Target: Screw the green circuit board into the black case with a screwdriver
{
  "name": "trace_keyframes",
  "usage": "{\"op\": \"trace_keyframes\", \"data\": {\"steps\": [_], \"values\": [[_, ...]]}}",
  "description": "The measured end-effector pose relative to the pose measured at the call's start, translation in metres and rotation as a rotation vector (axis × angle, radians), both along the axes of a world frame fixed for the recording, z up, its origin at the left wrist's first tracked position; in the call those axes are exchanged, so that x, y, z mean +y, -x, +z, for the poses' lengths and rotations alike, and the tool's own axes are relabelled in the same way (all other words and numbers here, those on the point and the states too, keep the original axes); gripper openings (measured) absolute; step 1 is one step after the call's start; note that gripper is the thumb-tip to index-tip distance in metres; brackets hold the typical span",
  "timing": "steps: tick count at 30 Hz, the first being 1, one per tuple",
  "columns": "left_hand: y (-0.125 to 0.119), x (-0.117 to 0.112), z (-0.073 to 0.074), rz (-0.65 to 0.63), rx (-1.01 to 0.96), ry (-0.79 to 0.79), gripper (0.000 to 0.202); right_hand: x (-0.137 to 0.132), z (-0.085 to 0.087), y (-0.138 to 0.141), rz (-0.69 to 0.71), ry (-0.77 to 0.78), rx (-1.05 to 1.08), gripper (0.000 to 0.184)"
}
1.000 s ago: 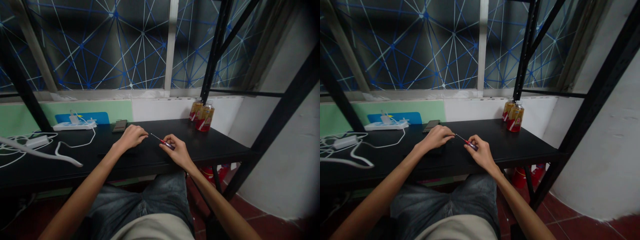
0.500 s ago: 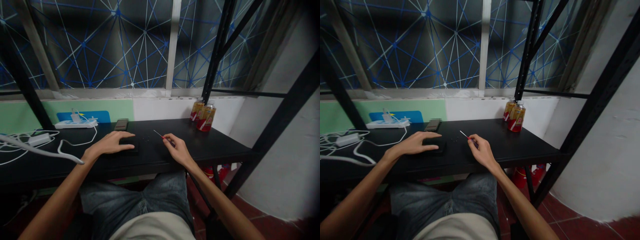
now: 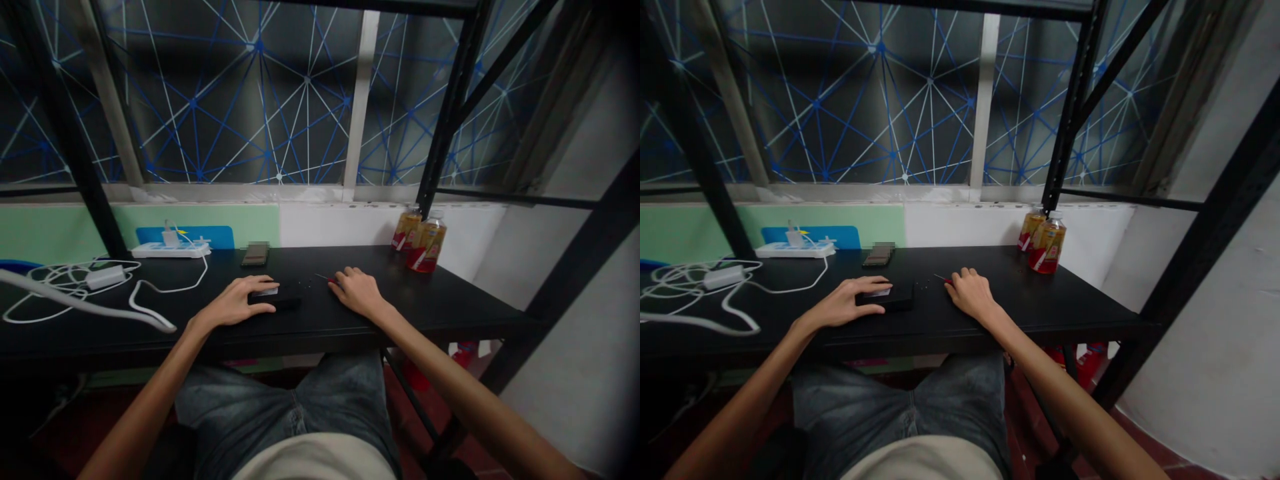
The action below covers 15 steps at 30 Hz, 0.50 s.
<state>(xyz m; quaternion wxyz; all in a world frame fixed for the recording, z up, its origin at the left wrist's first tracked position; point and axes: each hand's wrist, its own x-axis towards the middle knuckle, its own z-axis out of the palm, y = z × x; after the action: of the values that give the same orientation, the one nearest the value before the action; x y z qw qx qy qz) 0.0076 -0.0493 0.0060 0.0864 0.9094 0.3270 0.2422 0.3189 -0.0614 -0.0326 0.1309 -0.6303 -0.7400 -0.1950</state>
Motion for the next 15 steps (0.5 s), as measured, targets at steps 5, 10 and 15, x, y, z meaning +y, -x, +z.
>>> {"op": "trace_keyframes", "data": {"steps": [5, 10, 15], "values": [[-0.017, -0.009, 0.002, 0.079, -0.674, 0.12, 0.055, -0.012, 0.012, -0.001, 0.118, -0.24, 0.289, 0.036], [-0.051, -0.029, 0.01, -0.058, -1.348, 0.62, 0.059, -0.036, 0.044, 0.039, 0.391, -0.187, 0.715, 0.044], [-0.073, -0.043, 0.002, -0.033, -1.495, 0.871, 0.048, -0.045, 0.057, 0.086, 0.294, -0.033, 0.64, 0.053]]}}
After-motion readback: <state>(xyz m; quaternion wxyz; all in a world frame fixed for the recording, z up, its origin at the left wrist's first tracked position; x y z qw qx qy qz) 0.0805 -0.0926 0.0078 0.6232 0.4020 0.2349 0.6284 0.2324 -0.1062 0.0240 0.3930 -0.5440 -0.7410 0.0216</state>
